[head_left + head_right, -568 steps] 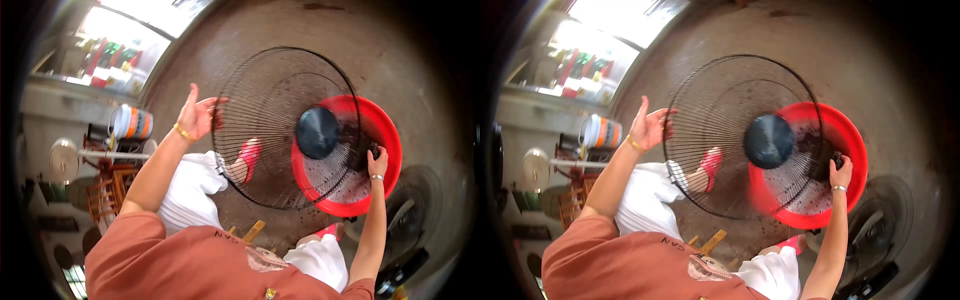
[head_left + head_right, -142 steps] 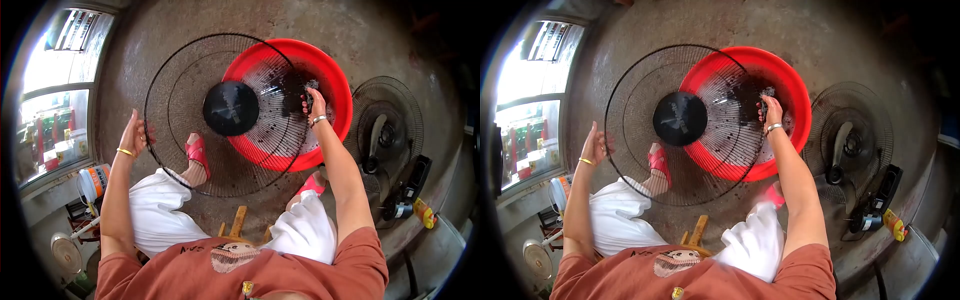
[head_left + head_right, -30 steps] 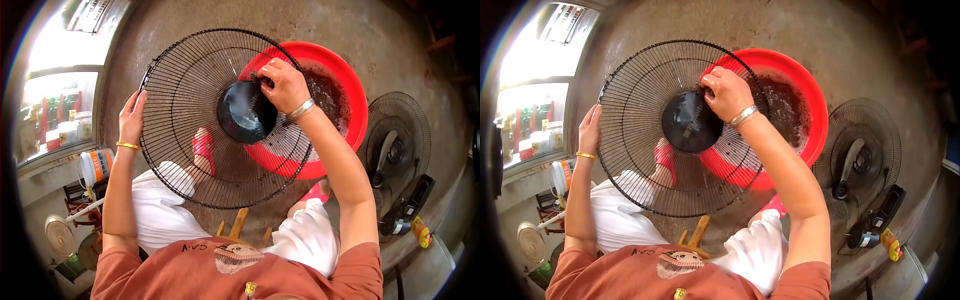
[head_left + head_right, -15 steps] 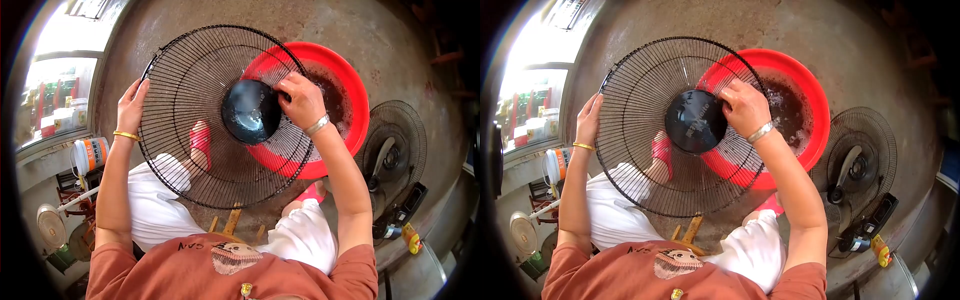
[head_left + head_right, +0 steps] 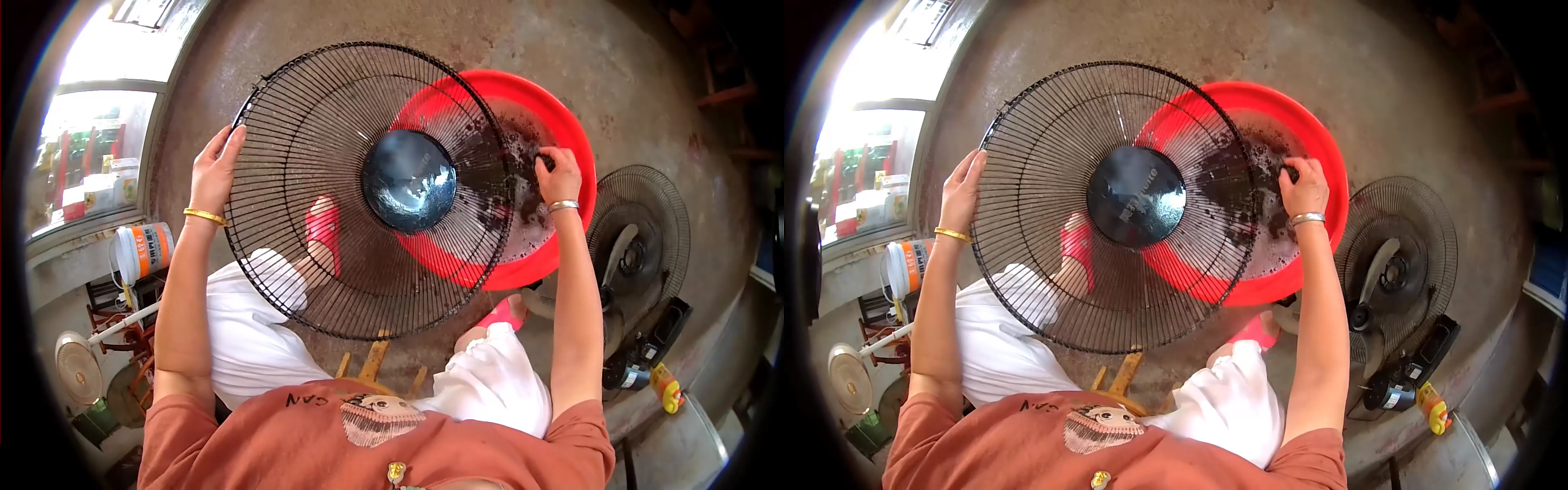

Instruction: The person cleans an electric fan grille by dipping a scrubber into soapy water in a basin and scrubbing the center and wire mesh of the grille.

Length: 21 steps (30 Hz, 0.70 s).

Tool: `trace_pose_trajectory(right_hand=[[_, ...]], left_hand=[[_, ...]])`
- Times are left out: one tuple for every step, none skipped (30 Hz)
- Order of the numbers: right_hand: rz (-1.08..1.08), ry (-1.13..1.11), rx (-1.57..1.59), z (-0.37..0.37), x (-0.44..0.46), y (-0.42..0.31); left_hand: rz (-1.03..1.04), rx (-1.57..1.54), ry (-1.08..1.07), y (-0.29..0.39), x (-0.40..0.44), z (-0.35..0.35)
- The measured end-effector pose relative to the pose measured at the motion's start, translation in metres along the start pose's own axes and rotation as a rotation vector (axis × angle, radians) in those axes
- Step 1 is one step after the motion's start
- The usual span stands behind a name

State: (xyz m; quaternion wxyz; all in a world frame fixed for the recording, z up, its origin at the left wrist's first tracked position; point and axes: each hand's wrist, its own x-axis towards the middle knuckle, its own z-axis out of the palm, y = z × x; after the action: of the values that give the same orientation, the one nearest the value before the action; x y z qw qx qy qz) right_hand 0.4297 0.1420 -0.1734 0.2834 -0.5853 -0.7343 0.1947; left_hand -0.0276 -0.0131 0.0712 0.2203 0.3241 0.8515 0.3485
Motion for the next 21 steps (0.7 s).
trace_pose_trajectory(right_hand=[[0.009,-0.059,-0.079,0.014,-0.003,0.020],[0.002,-0.108,-0.163,0.026,-0.010,0.031],[-0.008,-0.158,-0.247,0.038,-0.017,0.042],[0.020,-0.300,-0.367,0.052,-0.025,0.056],[0.047,-0.444,-0.487,0.060,-0.030,0.065],[0.108,-0.595,-0.494,0.056,-0.028,0.064],[0.169,-0.747,-0.501,0.046,-0.022,0.055],[0.152,-0.656,-0.412,0.034,-0.016,0.048],[0.210,-0.523,-0.352,0.020,-0.007,0.032],[0.139,-0.378,-0.254,0.010,0.002,0.021],[0.073,-0.236,-0.154,-0.001,0.009,0.010],[-0.041,-0.183,-0.015,-0.016,0.019,-0.014],[-0.154,-0.126,0.125,-0.028,0.030,-0.045],[-0.235,-0.160,0.233,-0.037,0.037,-0.075],[-0.316,-0.190,0.343,-0.041,0.042,-0.104],[-0.391,-0.205,0.392,-0.042,0.044,-0.130],[-0.465,-0.219,0.441,-0.040,0.044,-0.154],[-0.541,-0.230,0.446,-0.036,0.045,-0.173],[-0.614,-0.241,0.449,-0.030,0.046,-0.190],[-0.695,-0.213,0.449,-0.024,0.046,-0.207],[-0.771,-0.183,0.447,-0.017,0.046,-0.220]], left_hand=[[-0.004,-0.001,0.000,0.003,-0.001,0.001],[-0.009,-0.003,0.001,0.005,-0.001,0.003],[-0.013,-0.004,0.001,0.008,-0.002,0.004],[-0.013,-0.021,-0.001,0.012,-0.004,0.006],[-0.006,-0.014,0.000,0.010,-0.002,0.005],[0.001,-0.007,0.002,0.007,0.000,0.003],[0.008,0.001,0.004,0.005,0.002,0.001],[0.019,0.010,-0.006,0.002,0.003,0.000],[0.026,0.019,-0.016,-0.003,0.005,-0.001],[0.036,-0.002,-0.033,-0.013,0.011,-0.003],[0.039,-0.003,-0.035,-0.014,0.011,-0.003],[0.045,-0.005,-0.039,-0.011,0.009,-0.002],[0.054,-0.009,-0.041,-0.010,0.009,-0.002],[0.070,0.010,-0.036,-0.013,0.011,-0.003],[0.055,-0.008,-0.044,-0.011,0.009,-0.004],[0.043,-0.023,-0.053,-0.004,0.005,-0.001],[0.031,-0.038,-0.062,0.000,0.004,-0.001],[0.031,-0.019,-0.055,-0.001,0.004,-0.001],[0.046,0.002,-0.043,-0.002,0.006,-0.002],[0.061,0.024,-0.034,-0.003,0.008,-0.002],[0.075,0.047,-0.029,-0.004,0.008,-0.003]])
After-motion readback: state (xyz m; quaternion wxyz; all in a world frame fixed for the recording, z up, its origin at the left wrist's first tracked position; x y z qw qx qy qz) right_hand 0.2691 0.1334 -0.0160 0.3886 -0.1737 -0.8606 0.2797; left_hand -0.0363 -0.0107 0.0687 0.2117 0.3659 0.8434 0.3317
